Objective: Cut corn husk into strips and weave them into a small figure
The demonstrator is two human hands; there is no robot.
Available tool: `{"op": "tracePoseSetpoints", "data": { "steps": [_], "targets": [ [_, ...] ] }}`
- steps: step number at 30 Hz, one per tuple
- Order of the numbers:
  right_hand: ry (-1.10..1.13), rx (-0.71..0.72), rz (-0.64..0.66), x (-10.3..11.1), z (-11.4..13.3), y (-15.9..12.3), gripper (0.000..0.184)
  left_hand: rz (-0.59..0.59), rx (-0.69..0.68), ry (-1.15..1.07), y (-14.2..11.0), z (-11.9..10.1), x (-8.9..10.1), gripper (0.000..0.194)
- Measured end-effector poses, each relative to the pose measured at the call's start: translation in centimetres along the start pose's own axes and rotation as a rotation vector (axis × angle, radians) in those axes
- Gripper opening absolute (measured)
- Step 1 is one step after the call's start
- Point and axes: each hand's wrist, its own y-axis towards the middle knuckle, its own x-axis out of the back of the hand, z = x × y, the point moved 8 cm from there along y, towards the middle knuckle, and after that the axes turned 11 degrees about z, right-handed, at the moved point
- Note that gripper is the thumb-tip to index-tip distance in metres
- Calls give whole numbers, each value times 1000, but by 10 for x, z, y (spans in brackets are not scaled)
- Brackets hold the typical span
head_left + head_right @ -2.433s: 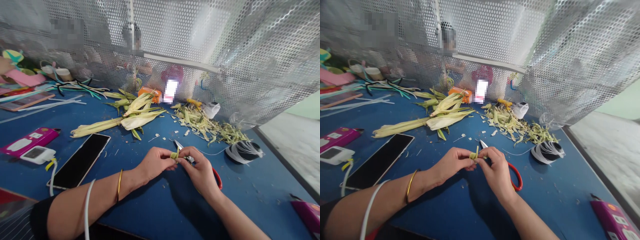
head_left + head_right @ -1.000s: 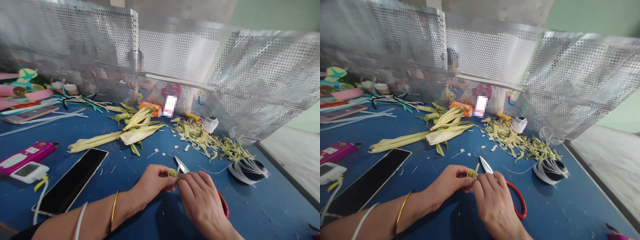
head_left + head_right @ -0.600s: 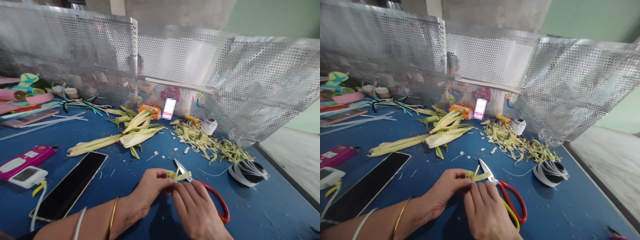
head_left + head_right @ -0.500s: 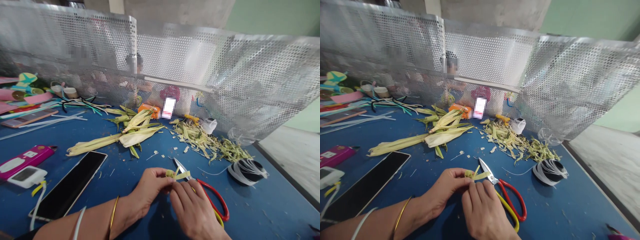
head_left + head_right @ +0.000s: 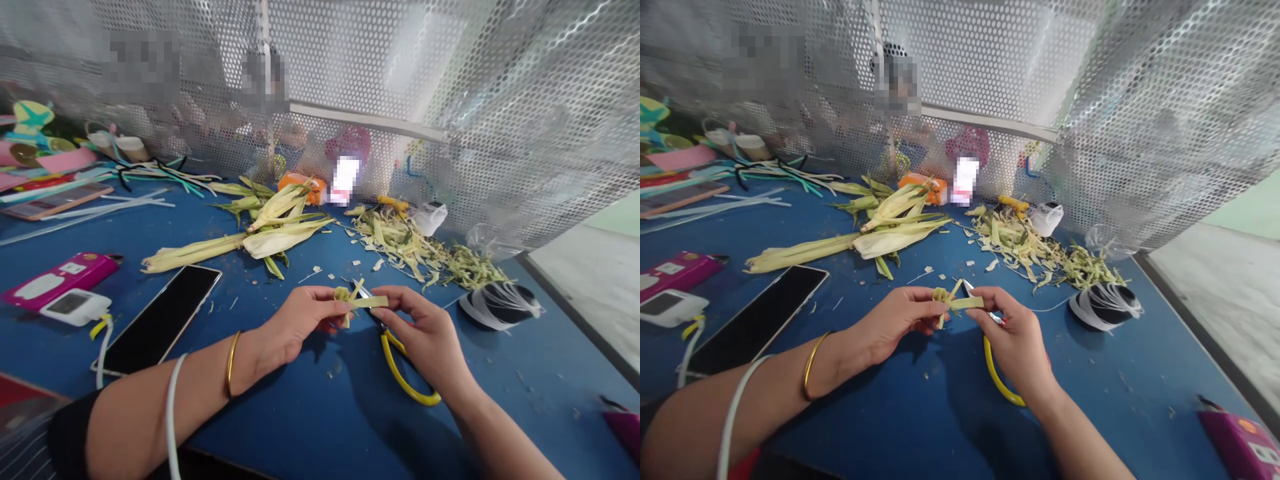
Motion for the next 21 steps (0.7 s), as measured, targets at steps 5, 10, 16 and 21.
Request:
{"op": "tracePoseSetpoints", "data": {
  "steps": [5,10,16,21],
  "targets": [
    [274,-2,-6,-4,7,-2,15,29,2,9,-1,-2,-5,21],
    [217,58,-21,-8,12,-5,9,10,-9,12,-2,0,-6,28],
    [195,135,-7,-18,11,-7,8,22,-54,47,0,3,-10,25],
    [234,121,19,-26,5,-7,11,-1,-26,73,1,7,-9,23]
  ]
}}
